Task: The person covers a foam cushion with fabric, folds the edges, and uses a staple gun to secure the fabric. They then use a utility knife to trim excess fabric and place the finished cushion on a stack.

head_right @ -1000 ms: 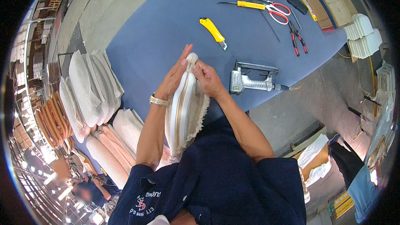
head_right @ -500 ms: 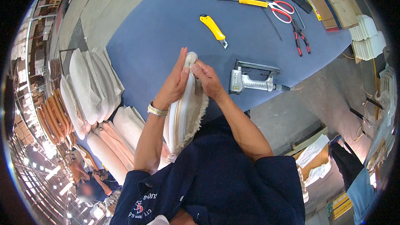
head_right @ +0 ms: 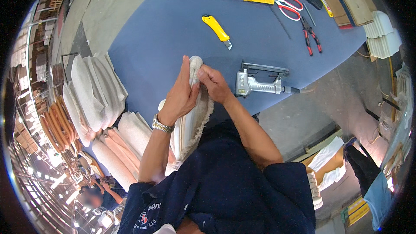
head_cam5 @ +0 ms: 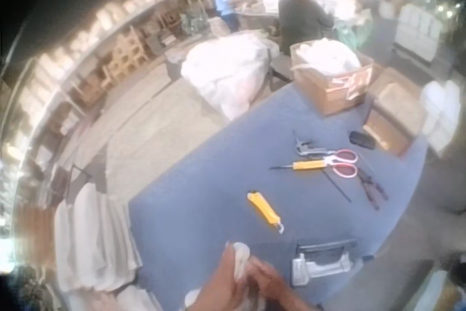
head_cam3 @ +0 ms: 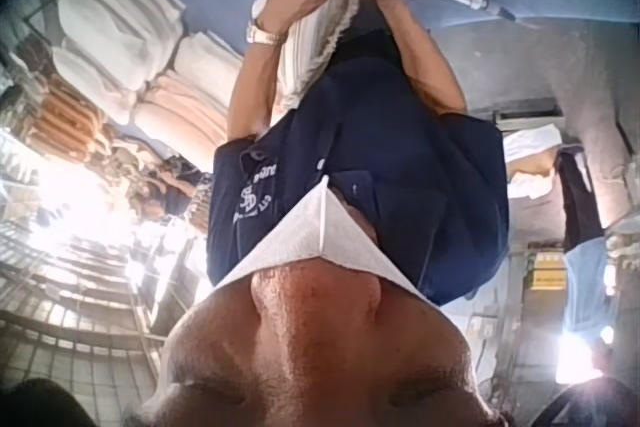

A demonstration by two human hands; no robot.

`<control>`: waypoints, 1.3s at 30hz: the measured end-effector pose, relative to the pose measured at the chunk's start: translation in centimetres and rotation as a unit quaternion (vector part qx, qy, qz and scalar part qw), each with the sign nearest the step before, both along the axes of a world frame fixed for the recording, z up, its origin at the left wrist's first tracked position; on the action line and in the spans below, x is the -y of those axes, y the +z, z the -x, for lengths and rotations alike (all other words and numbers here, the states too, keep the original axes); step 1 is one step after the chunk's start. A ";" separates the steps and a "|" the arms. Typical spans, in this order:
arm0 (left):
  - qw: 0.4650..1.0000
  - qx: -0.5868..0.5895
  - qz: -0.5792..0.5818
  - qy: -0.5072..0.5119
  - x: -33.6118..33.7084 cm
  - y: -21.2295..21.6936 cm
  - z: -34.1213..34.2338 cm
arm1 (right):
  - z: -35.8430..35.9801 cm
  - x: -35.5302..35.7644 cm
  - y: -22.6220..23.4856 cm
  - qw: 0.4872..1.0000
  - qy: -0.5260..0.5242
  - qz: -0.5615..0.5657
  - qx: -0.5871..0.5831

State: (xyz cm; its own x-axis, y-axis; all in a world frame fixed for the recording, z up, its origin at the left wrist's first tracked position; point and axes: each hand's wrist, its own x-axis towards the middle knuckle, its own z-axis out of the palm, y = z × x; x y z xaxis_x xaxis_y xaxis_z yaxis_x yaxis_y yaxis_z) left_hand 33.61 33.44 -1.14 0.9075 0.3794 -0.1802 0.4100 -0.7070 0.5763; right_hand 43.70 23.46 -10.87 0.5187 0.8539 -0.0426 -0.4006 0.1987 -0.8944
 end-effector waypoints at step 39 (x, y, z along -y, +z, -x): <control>0.978 0.045 -0.132 0.155 3.7 -1.6 -0.1 | -6.1 6.0 9.9 0.957 0.059 0.126 0.256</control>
State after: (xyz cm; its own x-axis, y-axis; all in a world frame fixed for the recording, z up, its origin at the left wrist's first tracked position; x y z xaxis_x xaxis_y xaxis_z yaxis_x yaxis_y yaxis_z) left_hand 33.69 29.77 -2.74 0.7491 0.6614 0.0358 0.5843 -0.6853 0.4346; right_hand 49.76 17.49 -0.96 0.4266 0.9042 -0.0208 0.0960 -0.0681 -0.9931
